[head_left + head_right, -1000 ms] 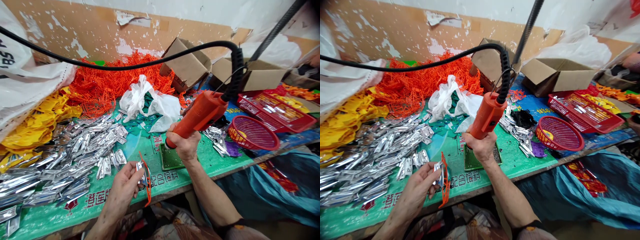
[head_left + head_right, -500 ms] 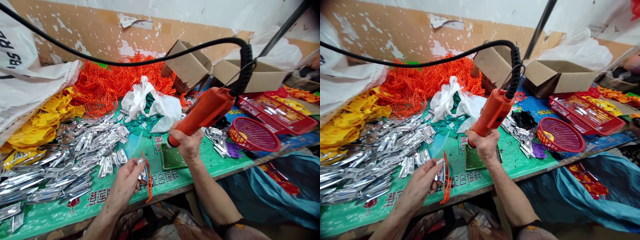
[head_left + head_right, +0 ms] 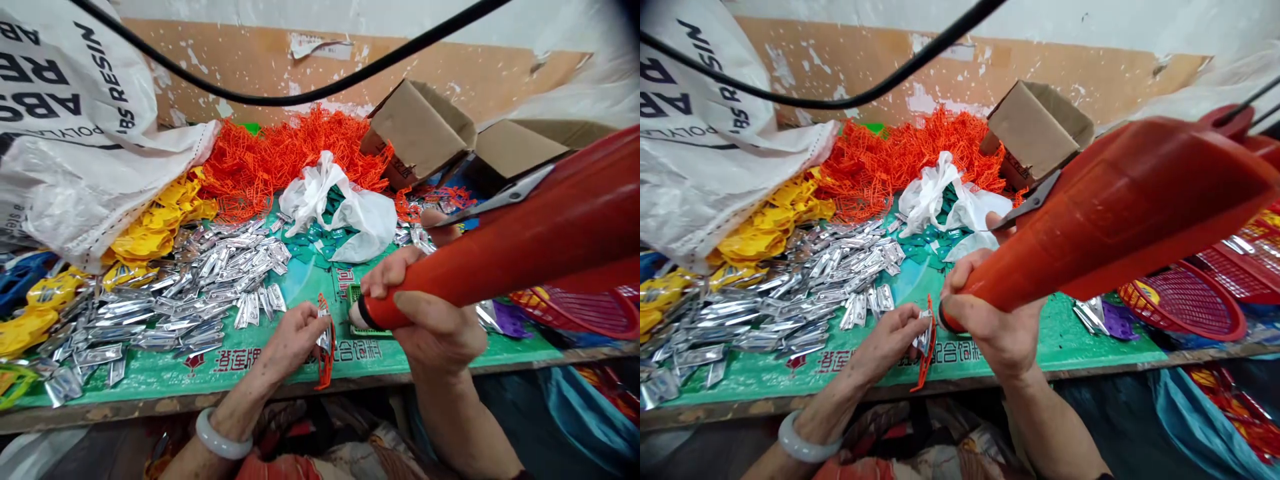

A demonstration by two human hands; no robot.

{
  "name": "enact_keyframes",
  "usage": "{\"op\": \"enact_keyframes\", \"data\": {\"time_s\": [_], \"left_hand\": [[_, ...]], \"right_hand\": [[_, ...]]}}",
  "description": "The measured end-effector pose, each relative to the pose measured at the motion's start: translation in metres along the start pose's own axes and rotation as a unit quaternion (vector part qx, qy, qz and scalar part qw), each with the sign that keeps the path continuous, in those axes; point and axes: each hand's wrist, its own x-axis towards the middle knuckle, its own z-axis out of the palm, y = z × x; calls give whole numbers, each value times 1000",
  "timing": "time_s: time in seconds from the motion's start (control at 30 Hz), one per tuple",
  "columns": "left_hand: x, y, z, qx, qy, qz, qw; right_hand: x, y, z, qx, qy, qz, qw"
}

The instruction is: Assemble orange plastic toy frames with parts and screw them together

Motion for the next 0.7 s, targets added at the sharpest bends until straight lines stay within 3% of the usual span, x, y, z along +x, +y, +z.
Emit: {"op": "enact_keyframes", "data": {"time_s": [0.17,0.3,0.7], "left_hand": [[0,-1,2,-10,4,11,1000],[0,-3,2,3,7,21,1000],[1,-5,5,8,0,22,1000]], "right_hand": [[-12,7,12,-9,-32,10,999],[-14,11,15,-48,-23,19,998],[-18,21,7,-92,-49,16,994]]}}
